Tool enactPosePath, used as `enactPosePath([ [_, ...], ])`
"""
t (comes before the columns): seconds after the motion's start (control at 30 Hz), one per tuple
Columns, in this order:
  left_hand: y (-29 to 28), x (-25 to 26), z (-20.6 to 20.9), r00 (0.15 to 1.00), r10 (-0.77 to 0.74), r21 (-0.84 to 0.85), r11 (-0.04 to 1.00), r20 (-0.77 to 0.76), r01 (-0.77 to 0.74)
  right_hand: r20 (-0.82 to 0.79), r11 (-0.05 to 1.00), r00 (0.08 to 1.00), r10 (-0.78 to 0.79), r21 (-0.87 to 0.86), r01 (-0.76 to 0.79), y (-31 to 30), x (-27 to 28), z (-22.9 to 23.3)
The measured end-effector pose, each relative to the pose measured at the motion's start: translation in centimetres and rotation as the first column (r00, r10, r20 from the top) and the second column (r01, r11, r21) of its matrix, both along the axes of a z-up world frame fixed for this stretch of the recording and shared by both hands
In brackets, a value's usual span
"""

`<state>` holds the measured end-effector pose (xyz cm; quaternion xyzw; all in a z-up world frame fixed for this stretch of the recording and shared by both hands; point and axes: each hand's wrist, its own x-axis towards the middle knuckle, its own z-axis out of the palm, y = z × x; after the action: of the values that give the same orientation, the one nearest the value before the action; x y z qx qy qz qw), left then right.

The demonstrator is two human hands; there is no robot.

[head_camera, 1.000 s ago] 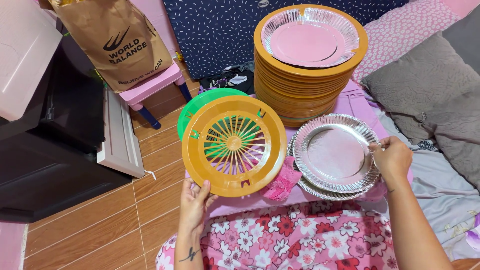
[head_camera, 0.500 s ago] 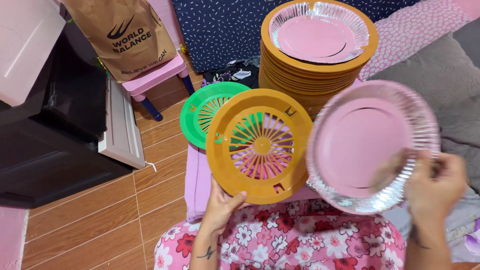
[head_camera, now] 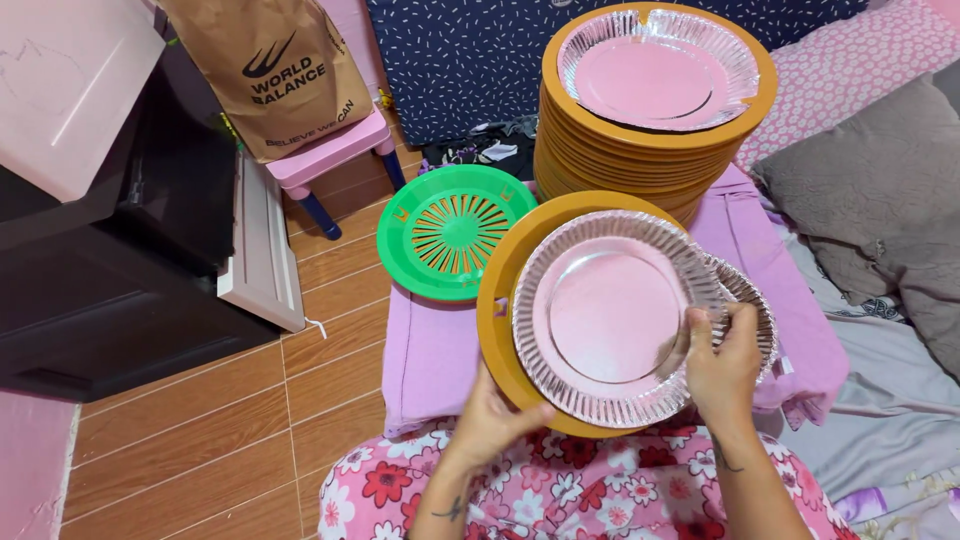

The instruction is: The person wipes the interior and exterior of yellow and green plastic trays with a pink cloth, then places each cleaned tray into a silver foil dish. The person repeats this process for multiple trays, stacking them in the foil dish.

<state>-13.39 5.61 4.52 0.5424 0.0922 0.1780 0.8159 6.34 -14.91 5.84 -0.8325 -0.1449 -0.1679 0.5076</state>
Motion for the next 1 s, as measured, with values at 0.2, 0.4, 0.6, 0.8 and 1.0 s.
enactPosePath([
  [0.2, 2.1, 2.1, 0.9, 0.960, 0.275, -0.044, 0.960, -0.045, -0.277, 0.059, 0.997, 0.998, -0.028, -0.065, 0.032, 0.0, -1.3, 2.1],
  [0.4, 0.5, 3.4, -0.1, 0.860, 0.504, 0.155, 0.859, -0.083, -0.489, 0.222, 0.993, 0.975, 0.024, -0.119, 0.003, 0.5, -3.2, 3.1],
  [0.6, 1.0, 3.3, 1.3, 0.859, 0.499, 0.135, 0.865, -0.117, -0.484, 0.095, 0.996, 0.995, 0.044, -0.085, -0.036, 0.6, -3.9, 4.0],
  [0.8, 1.3, 2.7, 2.1, 0.826, 0.548, 0.328, 0.810, -0.131, -0.486, 0.044, 0.996, 0.999, -0.015, -0.086, 0.019, 0.3, -4.0, 4.7],
  [1.0, 0.8, 3.3, 1.4, 0.869, 0.462, 0.219, 0.880, -0.180, -0.422, 0.186, 0.990, 0.982, 0.009, -0.141, 0.017, 0.0, -3.9, 4.4],
])
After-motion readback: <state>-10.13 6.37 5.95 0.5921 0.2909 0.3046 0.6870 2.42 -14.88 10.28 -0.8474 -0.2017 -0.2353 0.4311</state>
